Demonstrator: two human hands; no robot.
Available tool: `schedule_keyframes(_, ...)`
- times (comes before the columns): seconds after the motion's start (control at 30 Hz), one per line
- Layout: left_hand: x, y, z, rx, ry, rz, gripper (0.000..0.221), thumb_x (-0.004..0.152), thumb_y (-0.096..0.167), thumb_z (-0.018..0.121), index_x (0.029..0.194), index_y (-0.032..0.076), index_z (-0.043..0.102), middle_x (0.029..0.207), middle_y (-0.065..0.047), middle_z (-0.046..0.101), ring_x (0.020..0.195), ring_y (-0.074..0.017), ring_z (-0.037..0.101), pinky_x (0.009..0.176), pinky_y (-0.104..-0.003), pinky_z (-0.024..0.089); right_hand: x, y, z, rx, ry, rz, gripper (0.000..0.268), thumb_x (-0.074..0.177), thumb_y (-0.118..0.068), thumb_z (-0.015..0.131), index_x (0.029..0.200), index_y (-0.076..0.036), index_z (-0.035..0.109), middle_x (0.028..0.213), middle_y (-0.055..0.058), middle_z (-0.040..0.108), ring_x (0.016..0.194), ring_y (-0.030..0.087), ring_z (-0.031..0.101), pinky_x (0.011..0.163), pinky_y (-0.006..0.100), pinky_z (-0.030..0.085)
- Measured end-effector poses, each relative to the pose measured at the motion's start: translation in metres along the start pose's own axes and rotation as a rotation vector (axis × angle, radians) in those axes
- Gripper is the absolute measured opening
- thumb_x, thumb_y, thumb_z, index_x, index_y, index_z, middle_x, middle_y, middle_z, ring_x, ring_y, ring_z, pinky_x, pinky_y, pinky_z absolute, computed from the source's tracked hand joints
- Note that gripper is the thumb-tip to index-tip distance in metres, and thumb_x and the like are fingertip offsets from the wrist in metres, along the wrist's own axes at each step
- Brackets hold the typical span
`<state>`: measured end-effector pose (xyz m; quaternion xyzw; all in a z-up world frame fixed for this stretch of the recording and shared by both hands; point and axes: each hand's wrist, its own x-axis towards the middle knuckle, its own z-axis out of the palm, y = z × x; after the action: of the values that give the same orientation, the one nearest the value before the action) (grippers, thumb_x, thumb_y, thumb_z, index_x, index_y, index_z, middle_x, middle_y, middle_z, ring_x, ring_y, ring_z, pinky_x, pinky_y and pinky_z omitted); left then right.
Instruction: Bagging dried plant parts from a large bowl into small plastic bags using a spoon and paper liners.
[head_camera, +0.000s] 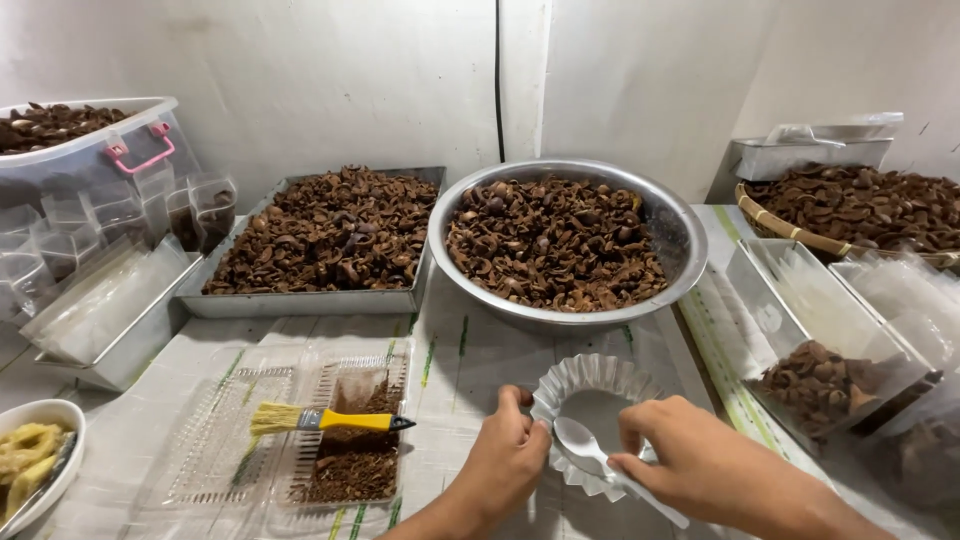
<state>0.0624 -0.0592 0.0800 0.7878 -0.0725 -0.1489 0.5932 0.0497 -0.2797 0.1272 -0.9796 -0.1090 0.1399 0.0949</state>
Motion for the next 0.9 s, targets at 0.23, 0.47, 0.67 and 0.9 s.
schedule_keyframes(0.23,0.014,0.027,0.003,0.01,-0.038,-0.15,0.02,0.108,0.018,0.042,0.123,0.005,0.047,0.088,-0.004,0.058,0.061,-0.0104,0.05,0.044,-0.021,0.044,0.001,0.0,-0.004,0.038,0.072,-0.066,0.017,0.091,-0.033,0.065,0.078,-0.022,0.064,0.082,-0.006,0.069,0.088,0.013,0.065,0.08,0.03,0.049)
schedule_keyframes(0.47,0.034,0.03,0.008,0.041,0.147,-0.036,0.018,0.096,0.017,0.042,0.09,0.007,0.056,0.072,-0.004,0.054,0.062,-0.0149,0.042,0.054,-0.036,0.034,-0.002,0.0,-0.003,0.025,0.138,-0.047,0.036,0.096,-0.052,0.066,0.078,-0.021,0.064,0.079,-0.005,0.072,0.082,0.015,0.067,0.077,0.032,0.05)
schedule_keyframes(0.67,0.036,0.013,0.011,0.01,0.088,0.035,0.019,0.1,0.015,0.042,0.094,0.007,0.058,0.066,-0.002,0.051,0.053,-0.0132,0.04,0.043,-0.033,0.031,0.001,0.003,-0.007,-0.009,0.041,0.041,0.027,0.094,-0.043,0.067,0.079,-0.021,0.063,0.084,-0.006,0.07,0.085,0.012,0.064,0.078,0.029,0.049)
schedule_keyframes(0.9,0.032,0.004,0.009,-0.014,0.034,0.105,0.033,0.098,0.011,0.042,0.122,0.001,0.062,0.058,0.002,0.049,0.047,-0.0085,0.039,0.04,-0.03,0.032,-0.009,-0.024,-0.052,0.066,-0.135,0.223,0.013,0.099,-0.027,0.06,0.095,-0.02,0.071,0.096,-0.007,0.074,0.078,0.005,0.065,0.074,0.018,0.058)
